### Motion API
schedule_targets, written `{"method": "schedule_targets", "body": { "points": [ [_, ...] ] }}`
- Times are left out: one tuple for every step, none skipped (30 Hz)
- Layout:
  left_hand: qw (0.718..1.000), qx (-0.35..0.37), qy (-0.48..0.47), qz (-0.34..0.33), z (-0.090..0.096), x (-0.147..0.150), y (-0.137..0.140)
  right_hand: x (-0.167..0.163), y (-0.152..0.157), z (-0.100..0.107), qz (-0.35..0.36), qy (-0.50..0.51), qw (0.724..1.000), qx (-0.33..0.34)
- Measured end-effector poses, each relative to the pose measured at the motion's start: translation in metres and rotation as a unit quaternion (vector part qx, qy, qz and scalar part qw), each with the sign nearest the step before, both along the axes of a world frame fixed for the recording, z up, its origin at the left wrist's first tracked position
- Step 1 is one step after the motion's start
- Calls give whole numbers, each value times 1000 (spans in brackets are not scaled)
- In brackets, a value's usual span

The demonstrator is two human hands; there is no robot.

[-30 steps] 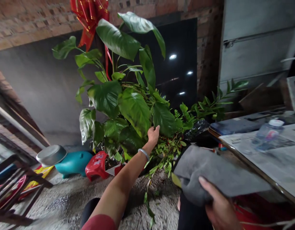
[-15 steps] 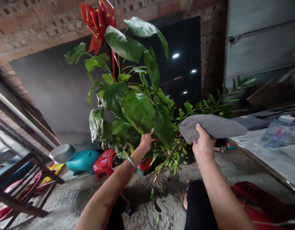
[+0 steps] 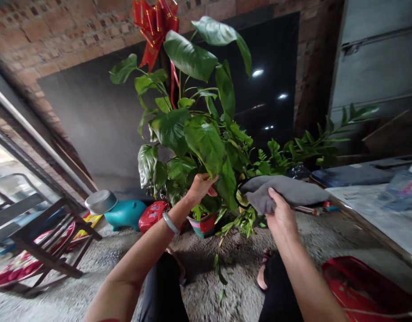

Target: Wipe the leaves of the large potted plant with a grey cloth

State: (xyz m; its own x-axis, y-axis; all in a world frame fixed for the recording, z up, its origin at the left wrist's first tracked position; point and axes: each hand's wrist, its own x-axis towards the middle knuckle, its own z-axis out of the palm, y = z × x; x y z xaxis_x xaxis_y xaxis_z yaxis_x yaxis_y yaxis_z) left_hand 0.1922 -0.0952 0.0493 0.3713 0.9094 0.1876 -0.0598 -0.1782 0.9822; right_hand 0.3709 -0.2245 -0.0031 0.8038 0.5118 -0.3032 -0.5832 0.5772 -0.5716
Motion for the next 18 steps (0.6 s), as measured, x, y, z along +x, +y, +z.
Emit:
{"method": "schedule_targets", "body": {
  "points": [
    [999,18,26,-14,5,-7,1,3,-6,6,-19,-10,1000,8],
    [998,40,47,-20,9,-15,3,5,-10,16,-40,-26,999,24],
    [996,63,60,-12,11,-24,7,6,-14,27,-58,-48,996,45],
    [994,82,65,11,9,-32,11,6,-16,39,-73,-73,992,69],
    [992,93,70,41,5,-39,16,4,-17,48,-81,-97,988,92],
    [990,95,79,74,-2,-45,21,0,-17,55,-83,-117,983,110],
    [987,88,89,103,-11,-50,26,-6,-16,58,-79,-130,981,122],
    [984,74,100,126,-21,-53,31,-13,-15,56,-65,-137,981,124],
    [982,60,110,139,-31,-55,34,-20,-13,51,-42,-137,983,113],
    [981,49,117,144,-41,-55,37,-28,-12,44,-12,-129,987,91],
    [981,44,123,141,-49,-53,40,-35,-12,35,26,-118,991,61],
    [981,42,130,136,-55,-50,41,-40,-11,27,63,-104,992,27],
    [981,42,137,130,-59,-47,43,-44,-11,21,91,-93,992,-1],
    [981,44,144,125,-61,-44,44,-47,-11,19,102,-89,991,-15],
    [980,45,149,120,-63,-40,45,-47,-9,21,94,-94,991,-9],
    [980,47,153,115,-63,-37,46,-47,-7,27,72,-109,991,16],
    [980,49,157,109,-63,-34,46,-46,-2,35,46,-129,989,54],
    [980,53,161,103,-63,-31,46,-44,5,45,22,-150,984,95]
  ]
}}
